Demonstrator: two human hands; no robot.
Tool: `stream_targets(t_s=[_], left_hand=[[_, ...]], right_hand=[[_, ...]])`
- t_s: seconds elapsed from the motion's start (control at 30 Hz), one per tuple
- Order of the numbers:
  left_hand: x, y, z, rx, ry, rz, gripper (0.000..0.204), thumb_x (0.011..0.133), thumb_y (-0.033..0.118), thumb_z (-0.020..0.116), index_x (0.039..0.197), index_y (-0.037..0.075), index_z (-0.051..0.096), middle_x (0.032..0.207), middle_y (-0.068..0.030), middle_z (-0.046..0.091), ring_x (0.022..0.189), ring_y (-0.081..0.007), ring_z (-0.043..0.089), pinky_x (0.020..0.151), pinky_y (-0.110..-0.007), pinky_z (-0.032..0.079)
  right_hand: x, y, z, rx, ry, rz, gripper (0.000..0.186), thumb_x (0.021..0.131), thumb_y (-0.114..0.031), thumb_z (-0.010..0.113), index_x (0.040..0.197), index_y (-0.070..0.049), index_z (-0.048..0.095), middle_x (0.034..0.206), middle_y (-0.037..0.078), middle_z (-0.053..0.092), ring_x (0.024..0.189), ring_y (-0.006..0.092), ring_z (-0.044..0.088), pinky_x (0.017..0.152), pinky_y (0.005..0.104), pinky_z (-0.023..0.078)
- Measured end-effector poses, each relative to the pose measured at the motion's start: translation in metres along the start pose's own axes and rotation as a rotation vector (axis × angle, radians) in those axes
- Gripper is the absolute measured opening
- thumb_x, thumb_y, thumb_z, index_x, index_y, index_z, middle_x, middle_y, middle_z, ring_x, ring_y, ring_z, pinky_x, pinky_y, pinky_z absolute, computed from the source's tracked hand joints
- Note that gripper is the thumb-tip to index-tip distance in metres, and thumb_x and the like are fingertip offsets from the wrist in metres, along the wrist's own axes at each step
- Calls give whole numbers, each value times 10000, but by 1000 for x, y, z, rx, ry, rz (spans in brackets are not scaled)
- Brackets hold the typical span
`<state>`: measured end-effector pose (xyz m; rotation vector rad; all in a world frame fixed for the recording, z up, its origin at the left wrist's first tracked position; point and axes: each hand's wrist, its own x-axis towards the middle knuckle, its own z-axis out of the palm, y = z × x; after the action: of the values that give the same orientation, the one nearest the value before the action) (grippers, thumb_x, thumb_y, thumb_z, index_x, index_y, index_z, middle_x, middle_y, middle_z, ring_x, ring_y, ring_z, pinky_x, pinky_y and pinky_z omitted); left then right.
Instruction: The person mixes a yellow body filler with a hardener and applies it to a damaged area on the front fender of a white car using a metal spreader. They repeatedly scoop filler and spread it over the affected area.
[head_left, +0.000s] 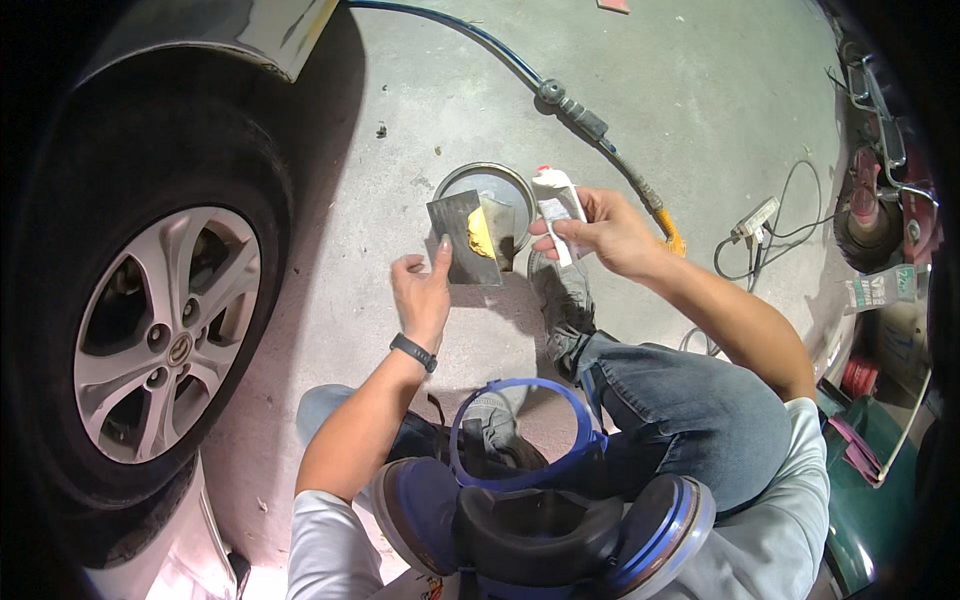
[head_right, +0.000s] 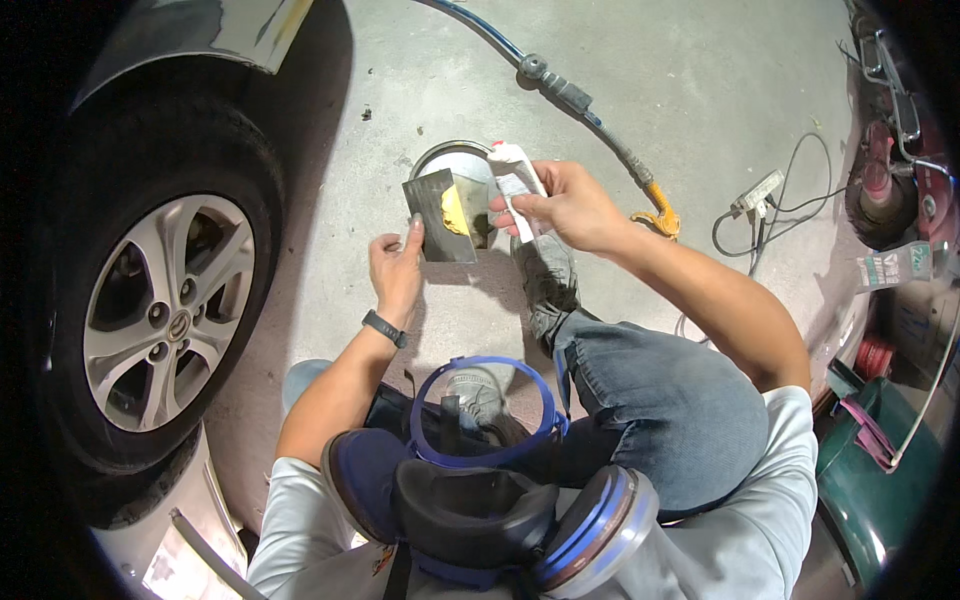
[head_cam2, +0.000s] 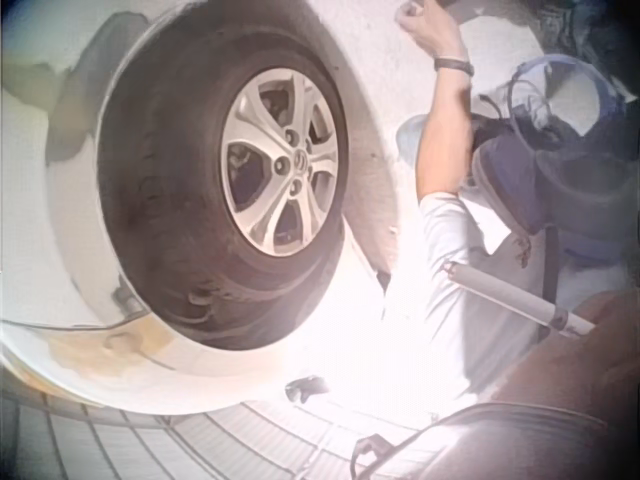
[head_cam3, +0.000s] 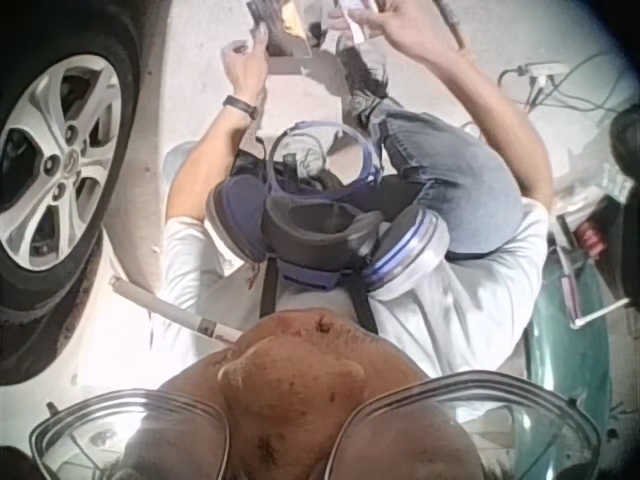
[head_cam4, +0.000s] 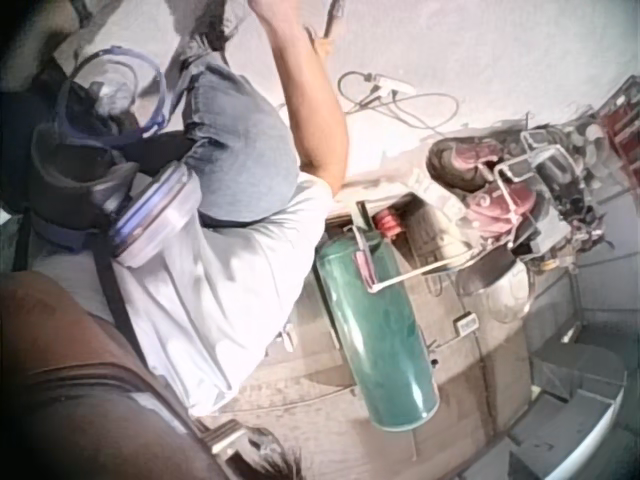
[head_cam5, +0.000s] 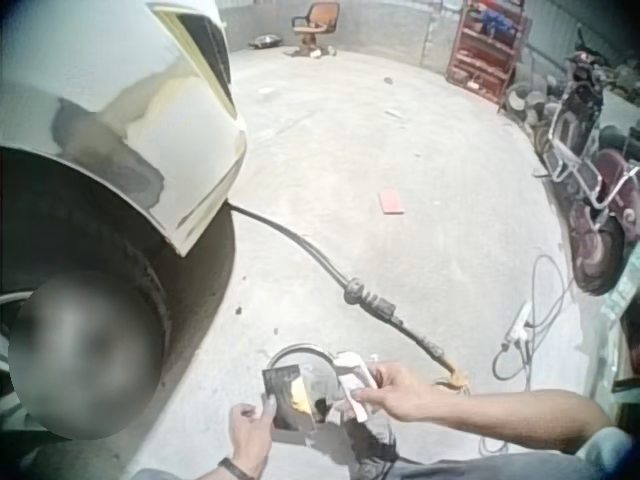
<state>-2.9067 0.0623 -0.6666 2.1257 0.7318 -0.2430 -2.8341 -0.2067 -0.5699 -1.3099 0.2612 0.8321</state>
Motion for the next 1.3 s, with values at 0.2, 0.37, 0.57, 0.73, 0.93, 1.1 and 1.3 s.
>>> stream_targets(t_s=[0.2, 0.37, 0.57, 0.73, 0.93, 1.1, 1.3], left_hand=[[-43, 50, -7, -438, -592, 298, 309, 1073, 284, 650, 979, -7, 695, 853, -55, 704, 757, -93, 587, 712, -285, 505], [-50, 71, -23, -476, -619, 284, 378, 1100, 274, 603, 908, -38, 699, 782, -53, 713, 722, -76, 613, 652, -277, 494], [-49, 67, -43, -512, -765, 258, 485, 1130, 381, 532, 942, -33, 700, 763, -38, 671, 710, -78, 584, 643, -264, 470], [-53, 73, -44, -503, -740, 345, 475, 1149, 351, 469, 956, -41, 656, 732, -64, 648, 663, -161, 592, 617, -347, 449], [-50, 75, -49, -247, -678, 703, 380, 1128, 251, 480, 944, -55, 611, 760, -262, 625, 675, -434, 626, 599, -442, 446], [-49, 69, -37, -690, -767, 246, 427, 1148, 299, 451, 1011, -68, 621, 746, -163, 633, 676, -212, 617, 624, -401, 465], [-60, 68, -43, -488, -722, 392, 475, 1160, 320, 426, 955, -49, 643, 867, -48, 677, 796, -121, 567, 719, -329, 480]], right_hand=[[7, 20, 33, -233, 31, -152, 396, 1117, -363, 552, 1052, -26, 751, 834, 48, 728, 729, 80, 600, 639, 276, 481], [8, 23, 37, -423, -33, -294, 444, 1099, -382, 569, 917, 4, 695, 699, 16, 615, 622, 97, 545, 575, 320, 458], [-7, 13, 29, -618, -259, -194, 435, 1076, -379, 587, 914, 18, 664, 662, 51, 577, 592, 138, 517, 582, 364, 455], [-15, 19, 40, -438, -314, -204, 437, 1092, -362, 564, 864, 7, 621, 662, 5, 516, 620, 111, 445, 566, 347, 395], [-22, 21, 44, -251, -322, -83, 489, 1121, -393, 515, 794, -40, 601, 657, -69, 463, 624, 57, 405, 539, 290, 328], [-15, 23, 48, -177, -327, -107, 493, 1116, -395, 539, 760, -60, 598, 652, -75, 458, 628, 42, 411, 524, 286, 327], [-9, 23, 51, -308, -355, -47, 571, 1124, -492, 500, 708, -110, 587, 623, -66, 466, 566, 51, 383, 473, 295, 296]])
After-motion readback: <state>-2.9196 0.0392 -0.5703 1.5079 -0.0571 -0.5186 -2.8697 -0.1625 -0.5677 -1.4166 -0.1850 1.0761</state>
